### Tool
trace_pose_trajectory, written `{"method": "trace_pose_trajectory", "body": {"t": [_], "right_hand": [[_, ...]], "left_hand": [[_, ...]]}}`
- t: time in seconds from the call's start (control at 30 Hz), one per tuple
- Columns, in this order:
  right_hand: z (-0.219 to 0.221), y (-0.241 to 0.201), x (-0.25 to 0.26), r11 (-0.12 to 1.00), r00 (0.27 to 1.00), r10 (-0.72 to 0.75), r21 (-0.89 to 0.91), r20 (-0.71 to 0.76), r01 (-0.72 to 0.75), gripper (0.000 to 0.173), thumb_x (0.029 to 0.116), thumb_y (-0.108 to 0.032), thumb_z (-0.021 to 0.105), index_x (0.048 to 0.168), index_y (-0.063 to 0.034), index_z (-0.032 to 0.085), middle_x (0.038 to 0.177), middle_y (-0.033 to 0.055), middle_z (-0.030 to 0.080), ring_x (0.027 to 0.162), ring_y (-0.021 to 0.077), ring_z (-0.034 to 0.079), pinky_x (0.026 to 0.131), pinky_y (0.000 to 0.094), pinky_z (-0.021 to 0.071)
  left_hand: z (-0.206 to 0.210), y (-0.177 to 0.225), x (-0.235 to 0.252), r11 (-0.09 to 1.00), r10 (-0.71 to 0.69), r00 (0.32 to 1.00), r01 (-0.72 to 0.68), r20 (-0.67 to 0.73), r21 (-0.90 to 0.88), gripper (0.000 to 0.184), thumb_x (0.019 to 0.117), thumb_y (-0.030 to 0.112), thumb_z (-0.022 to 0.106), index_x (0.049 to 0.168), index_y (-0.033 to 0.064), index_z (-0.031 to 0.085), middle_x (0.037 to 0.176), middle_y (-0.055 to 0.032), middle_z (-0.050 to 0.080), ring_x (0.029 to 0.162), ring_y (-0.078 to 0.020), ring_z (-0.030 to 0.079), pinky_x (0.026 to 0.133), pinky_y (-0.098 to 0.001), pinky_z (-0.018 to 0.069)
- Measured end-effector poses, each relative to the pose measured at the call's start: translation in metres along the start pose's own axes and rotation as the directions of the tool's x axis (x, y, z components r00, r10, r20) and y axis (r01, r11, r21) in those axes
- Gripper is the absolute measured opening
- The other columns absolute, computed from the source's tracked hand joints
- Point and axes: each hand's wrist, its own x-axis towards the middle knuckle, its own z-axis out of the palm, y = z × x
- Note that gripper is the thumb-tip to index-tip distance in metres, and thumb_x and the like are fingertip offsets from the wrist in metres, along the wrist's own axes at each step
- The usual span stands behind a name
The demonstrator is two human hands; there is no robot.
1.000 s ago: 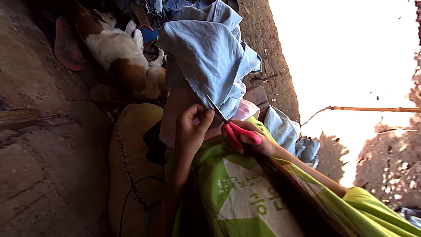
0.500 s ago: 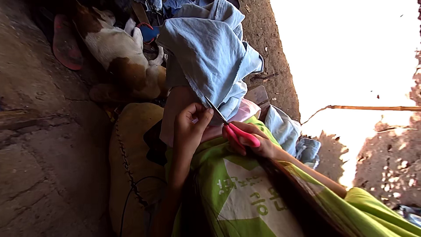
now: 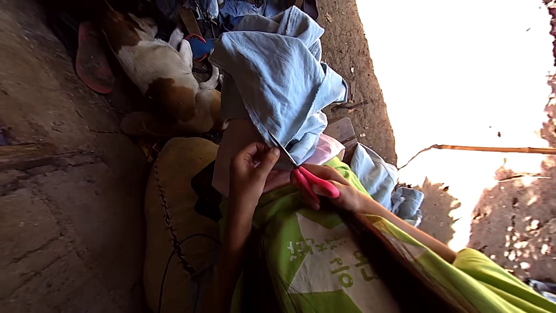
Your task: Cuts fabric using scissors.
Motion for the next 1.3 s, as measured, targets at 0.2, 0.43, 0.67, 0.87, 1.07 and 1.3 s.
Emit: {"method": "trace_pose_trajectory", "body": {"t": [0.2, 0.43, 0.67, 0.87, 1.07, 1.3], "right_hand": [[-0.004, -0.004, 0.003, 0.995, 0.988, 0.070, 0.062, 0.137, -0.079, 0.054, 0.1024, -0.060, 0.045, 0.120, -0.0102, 0.058, 0.077, -0.0104, 0.068, 0.056, -0.0086, 0.053, 0.048, 0.0090, 0.0393], [0.000, 0.000, 0.000, 0.988, 0.992, 0.058, 0.133, 0.110, -0.073, 0.059, 0.0994, -0.064, 0.048, 0.124, -0.0110, 0.057, 0.075, -0.0136, 0.063, 0.059, -0.0097, 0.052, 0.051, 0.0085, 0.0395], [0.001, 0.005, -0.001, 0.999, 0.997, -0.015, 0.040, 0.073, 0.012, 0.049, 0.1017, -0.058, 0.048, 0.108, -0.0114, 0.061, 0.071, -0.0143, 0.061, 0.060, -0.0067, 0.056, 0.055, 0.0120, 0.0459], [0.001, 0.004, -0.003, 0.999, 0.998, -0.008, 0.037, 0.059, 0.006, 0.050, 0.1016, -0.057, 0.049, 0.109, -0.0099, 0.061, 0.069, -0.0157, 0.059, 0.059, -0.0076, 0.055, 0.055, 0.0114, 0.0456], [0.001, 0.003, -0.001, 0.999, 0.998, -0.010, 0.033, 0.054, 0.008, 0.045, 0.1025, -0.054, 0.050, 0.105, -0.0104, 0.062, 0.067, -0.0160, 0.057, 0.058, -0.0076, 0.053, 0.054, 0.0114, 0.0443], [-0.001, 0.000, 0.010, 0.997, 0.998, 0.048, 0.059, 0.046, -0.051, 0.050, 0.0980, -0.062, 0.052, 0.102, -0.0130, 0.062, 0.067, -0.0152, 0.060, 0.057, -0.0066, 0.055, 0.054, 0.0112, 0.0451]], "left_hand": [[-0.003, 0.000, -0.004, 0.997, -0.015, 1.000, 0.014, -0.006, -0.074, 0.018, 0.0931, -0.002, 0.063, 0.082, 0.0119, 0.063, 0.070, 0.0087, 0.060, 0.064, 0.0025, 0.058, 0.063, -0.0137, 0.0502], [-0.002, 0.002, -0.008, 0.994, -0.033, 0.999, 0.035, 0.022, -0.100, 0.018, 0.0927, -0.002, 0.064, 0.080, 0.0117, 0.063, 0.071, 0.0086, 0.064, 0.066, 0.0025, 0.061, 0.065, -0.0147, 0.0534], [0.001, 0.002, -0.006, 0.993, -0.041, 0.998, 0.046, 0.046, -0.112, 0.020, 0.0934, -0.004, 0.062, 0.080, 0.0113, 0.063, 0.071, 0.0074, 0.065, 0.066, 0.0016, 0.062, 0.066, -0.0159, 0.0546], [-0.001, 0.002, -0.005, 0.989, -0.059, 0.997, 0.066, 0.049, -0.135, 0.023, 0.0933, -0.005, 0.060, 0.078, 0.0126, 0.063, 0.069, 0.0086, 0.063, 0.064, 0.0027, 0.060, 0.064, -0.0144, 0.0525], [-0.003, -0.001, -0.005, 0.985, -0.055, 0.997, 0.064, 0.055, -0.161, 0.024, 0.0931, -0.005, 0.060, 0.079, 0.0129, 0.062, 0.069, 0.0075, 0.064, 0.063, 0.0013, 0.061, 0.063, -0.0154, 0.0536], [-0.003, -0.002, -0.005, 0.983, -0.050, 0.997, 0.061, 0.065, -0.173, 0.021, 0.0929, -0.005, 0.062, 0.079, 0.0119, 0.063, 0.069, 0.0070, 0.064, 0.063, 0.0013, 0.060, 0.062, -0.0155, 0.0530]]}}
